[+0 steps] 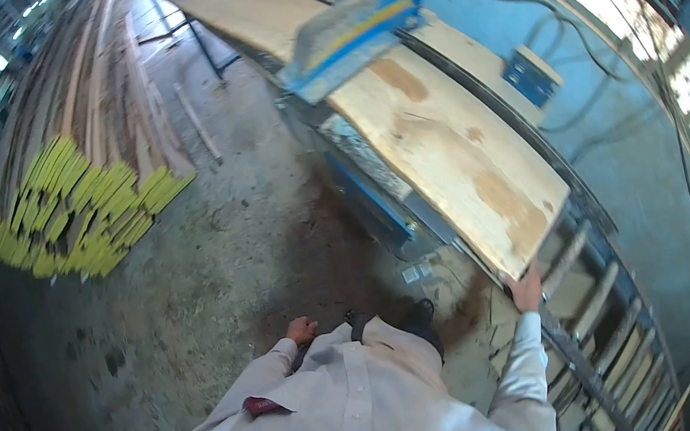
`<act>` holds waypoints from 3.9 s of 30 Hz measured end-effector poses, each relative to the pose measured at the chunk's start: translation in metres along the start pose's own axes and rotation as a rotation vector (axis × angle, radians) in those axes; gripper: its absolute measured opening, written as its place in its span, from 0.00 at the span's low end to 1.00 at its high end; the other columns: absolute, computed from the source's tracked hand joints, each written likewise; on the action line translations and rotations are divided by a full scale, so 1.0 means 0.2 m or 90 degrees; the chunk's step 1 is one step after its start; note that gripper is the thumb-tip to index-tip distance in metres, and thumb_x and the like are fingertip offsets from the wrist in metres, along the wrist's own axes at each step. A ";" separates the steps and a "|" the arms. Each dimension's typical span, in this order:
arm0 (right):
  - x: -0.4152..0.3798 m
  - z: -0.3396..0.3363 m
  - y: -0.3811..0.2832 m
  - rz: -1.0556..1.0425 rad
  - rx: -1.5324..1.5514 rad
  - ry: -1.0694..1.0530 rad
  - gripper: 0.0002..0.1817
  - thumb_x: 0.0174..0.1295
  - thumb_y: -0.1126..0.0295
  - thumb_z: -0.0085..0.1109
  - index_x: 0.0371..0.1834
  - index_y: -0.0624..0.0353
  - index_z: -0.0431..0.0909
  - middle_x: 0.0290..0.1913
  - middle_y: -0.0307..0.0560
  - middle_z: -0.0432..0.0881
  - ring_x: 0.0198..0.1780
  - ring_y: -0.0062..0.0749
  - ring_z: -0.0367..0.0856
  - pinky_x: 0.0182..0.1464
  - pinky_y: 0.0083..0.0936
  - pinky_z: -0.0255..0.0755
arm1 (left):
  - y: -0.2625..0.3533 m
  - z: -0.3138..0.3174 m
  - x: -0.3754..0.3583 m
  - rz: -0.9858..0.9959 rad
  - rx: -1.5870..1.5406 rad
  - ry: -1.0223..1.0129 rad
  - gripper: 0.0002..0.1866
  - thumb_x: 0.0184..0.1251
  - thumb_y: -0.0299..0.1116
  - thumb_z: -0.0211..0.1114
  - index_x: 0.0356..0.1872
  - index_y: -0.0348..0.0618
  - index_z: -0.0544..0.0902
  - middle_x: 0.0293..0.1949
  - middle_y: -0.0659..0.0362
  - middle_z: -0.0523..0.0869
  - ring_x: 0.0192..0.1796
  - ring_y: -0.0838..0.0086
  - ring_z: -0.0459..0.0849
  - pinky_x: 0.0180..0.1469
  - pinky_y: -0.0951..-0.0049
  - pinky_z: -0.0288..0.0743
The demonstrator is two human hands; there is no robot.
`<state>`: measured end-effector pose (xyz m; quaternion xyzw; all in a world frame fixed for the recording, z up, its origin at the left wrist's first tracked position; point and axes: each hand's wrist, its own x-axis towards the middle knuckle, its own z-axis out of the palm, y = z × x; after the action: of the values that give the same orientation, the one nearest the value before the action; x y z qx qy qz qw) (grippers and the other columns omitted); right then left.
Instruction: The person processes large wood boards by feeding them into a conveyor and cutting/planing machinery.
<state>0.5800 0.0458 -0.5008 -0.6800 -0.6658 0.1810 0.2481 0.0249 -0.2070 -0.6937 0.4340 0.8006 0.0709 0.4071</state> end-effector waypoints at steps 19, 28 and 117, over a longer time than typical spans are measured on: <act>0.02 -0.01 -0.20 0.124 0.419 0.126 0.37 0.68 0.61 0.66 0.74 0.70 0.62 0.67 0.60 0.75 0.67 0.42 0.76 0.68 0.32 0.67 | 0.47 0.03 0.02 0.023 -0.013 -0.029 0.22 0.69 0.49 0.66 0.40 0.36 0.86 0.36 0.45 0.90 0.44 0.51 0.90 0.51 0.54 0.81; 0.27 0.04 0.03 0.313 0.691 -0.030 0.23 0.71 0.61 0.62 0.58 0.70 0.77 0.52 0.48 0.84 0.49 0.31 0.83 0.52 0.27 0.76 | 0.33 0.19 -0.06 -0.094 -0.168 -0.015 0.20 0.71 0.43 0.65 0.36 0.30 0.85 0.29 0.49 0.90 0.34 0.64 0.91 0.39 0.61 0.84; 0.60 1.57 -2.53 -0.163 0.353 -0.498 0.15 0.70 0.62 0.62 0.52 0.61 0.83 0.42 0.54 0.89 0.43 0.36 0.89 0.47 0.30 0.79 | 0.86 -2.30 1.29 0.315 -0.918 0.001 0.30 0.80 0.47 0.57 0.71 0.36 0.67 0.68 0.47 0.75 0.71 0.60 0.74 0.72 0.62 0.68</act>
<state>-0.0081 0.1902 -0.4541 -0.3821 -0.7138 0.5613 0.1714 -0.2685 0.2035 -0.4638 0.2273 0.4358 0.6656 0.5615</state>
